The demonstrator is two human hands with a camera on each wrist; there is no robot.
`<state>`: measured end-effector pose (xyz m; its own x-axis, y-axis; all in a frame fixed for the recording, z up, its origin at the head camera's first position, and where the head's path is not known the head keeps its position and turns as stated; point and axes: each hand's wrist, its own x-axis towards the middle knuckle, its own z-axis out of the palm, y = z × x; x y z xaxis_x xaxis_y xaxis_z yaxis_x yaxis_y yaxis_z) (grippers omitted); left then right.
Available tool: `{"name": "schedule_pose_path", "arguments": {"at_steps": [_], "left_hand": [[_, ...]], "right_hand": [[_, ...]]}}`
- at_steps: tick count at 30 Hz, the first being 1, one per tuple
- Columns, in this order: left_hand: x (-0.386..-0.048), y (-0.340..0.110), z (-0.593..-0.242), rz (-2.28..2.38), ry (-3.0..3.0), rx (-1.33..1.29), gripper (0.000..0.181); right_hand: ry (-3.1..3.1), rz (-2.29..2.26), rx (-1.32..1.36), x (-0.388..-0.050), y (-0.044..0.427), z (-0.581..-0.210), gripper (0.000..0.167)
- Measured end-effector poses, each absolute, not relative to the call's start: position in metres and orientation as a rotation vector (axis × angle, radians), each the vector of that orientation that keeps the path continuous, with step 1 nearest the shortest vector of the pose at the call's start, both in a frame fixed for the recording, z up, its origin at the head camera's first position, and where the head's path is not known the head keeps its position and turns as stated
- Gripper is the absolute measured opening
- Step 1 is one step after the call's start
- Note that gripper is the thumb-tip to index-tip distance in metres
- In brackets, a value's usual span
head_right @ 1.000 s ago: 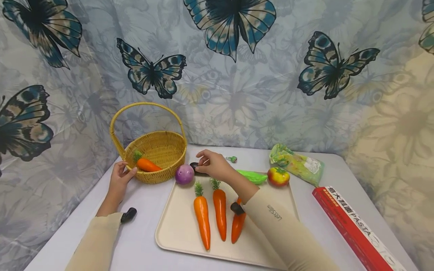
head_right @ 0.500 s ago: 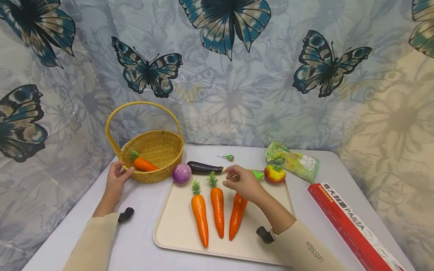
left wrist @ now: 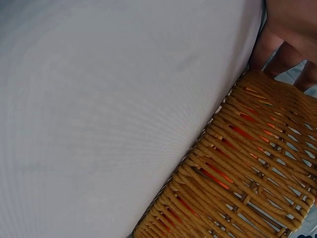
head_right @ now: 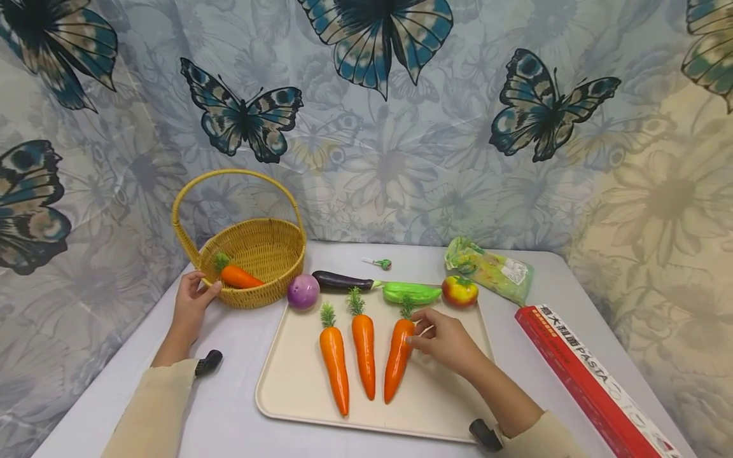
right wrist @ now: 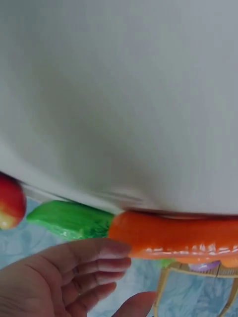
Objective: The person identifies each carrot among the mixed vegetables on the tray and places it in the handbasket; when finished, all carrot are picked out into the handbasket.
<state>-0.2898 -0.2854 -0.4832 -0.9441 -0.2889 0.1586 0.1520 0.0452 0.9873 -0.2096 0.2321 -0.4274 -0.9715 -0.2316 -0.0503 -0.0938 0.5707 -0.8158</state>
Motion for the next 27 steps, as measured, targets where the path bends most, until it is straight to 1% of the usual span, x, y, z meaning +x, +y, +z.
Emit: {"name": "schedule_pose_path", "arguments": {"at_steps": [4,11,14,20,27], "left_hand": [[-0.289,-0.286,-0.481,-1.963,-2.018,0.149,0.046],[-0.289,-0.284,-0.481,-1.972,-2.018,0.147,0.051],[-0.289,-0.283,-0.481,-1.977,-2.013,0.153,0.05],[-0.291,-0.283,-0.482,-1.977,-1.995,0.141,0.043],[-0.289,-0.284,-0.483,-1.966,-2.01,0.159,0.045]], "right_hand": [[2.615,-1.294,-0.165,-0.206,0.233,-0.43,0.049],[2.639,-1.029,-0.039,-0.209,0.221,-0.436,0.075],[2.643,-0.988,-0.005,-0.211,0.215,-0.438,0.079],[2.62,-1.027,0.043,-0.214,0.211,-0.438,0.074],[2.492,-1.236,0.075,-0.21,0.213,-0.439,0.062]]}}
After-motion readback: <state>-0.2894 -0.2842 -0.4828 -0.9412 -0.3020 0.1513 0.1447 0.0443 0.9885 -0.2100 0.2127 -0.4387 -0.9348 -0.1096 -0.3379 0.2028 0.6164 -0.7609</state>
